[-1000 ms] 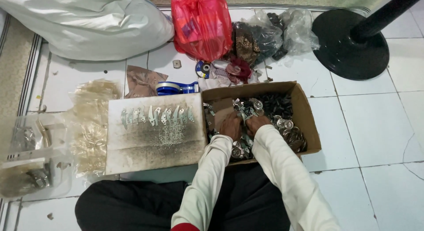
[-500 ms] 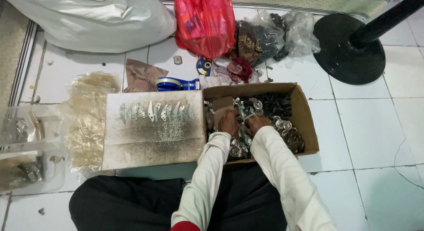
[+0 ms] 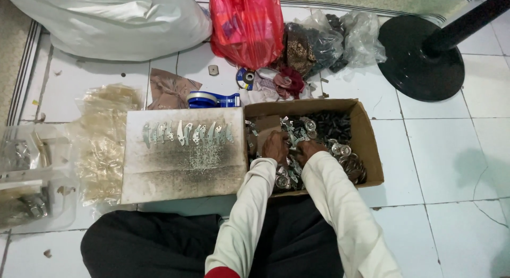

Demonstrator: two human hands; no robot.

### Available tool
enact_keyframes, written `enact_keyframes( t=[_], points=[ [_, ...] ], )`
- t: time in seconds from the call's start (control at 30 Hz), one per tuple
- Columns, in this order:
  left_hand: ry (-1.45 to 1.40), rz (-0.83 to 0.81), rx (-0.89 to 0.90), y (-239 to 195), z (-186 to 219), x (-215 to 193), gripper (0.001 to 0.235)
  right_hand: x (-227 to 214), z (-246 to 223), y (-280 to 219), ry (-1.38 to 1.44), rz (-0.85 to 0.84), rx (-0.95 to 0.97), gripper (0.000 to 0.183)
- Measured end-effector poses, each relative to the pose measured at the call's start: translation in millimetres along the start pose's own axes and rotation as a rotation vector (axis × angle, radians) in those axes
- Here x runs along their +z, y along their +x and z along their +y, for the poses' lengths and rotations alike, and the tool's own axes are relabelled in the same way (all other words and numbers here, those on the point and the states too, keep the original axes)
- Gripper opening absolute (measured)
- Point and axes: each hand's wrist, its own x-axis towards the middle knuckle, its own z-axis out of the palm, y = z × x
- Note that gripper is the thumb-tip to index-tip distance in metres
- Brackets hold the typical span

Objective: Sorting and packing small metal components from a bulk box into smaller bags and onto a display board.

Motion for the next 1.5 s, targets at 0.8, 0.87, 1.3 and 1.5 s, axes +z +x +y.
enact_keyframes(
  t=[0.8, 0.87, 1.3, 1.5],
  points=[
    [-0.98, -0.138, -0.348, -8, 46, -44, 0.04, 6, 16, 2, 0.422, 0.406, 0.042, 0.019],
    [-1.021, -0.138, -0.36, 0, 33, -30, 0.035, 0, 0, -4, 0.365, 0.414, 0.036, 0.019],
    [-0.956, -0.065, -0.34, 5, 26, -23, 0.021, 22, 7, -8, 0.792, 0.448, 0.073, 0.033],
    [-1.107, -0.116, -0.338, -13, 26, -30, 0.033, 15, -6, -26, 1.158, 0.469, 0.13, 0.05]
  ],
)
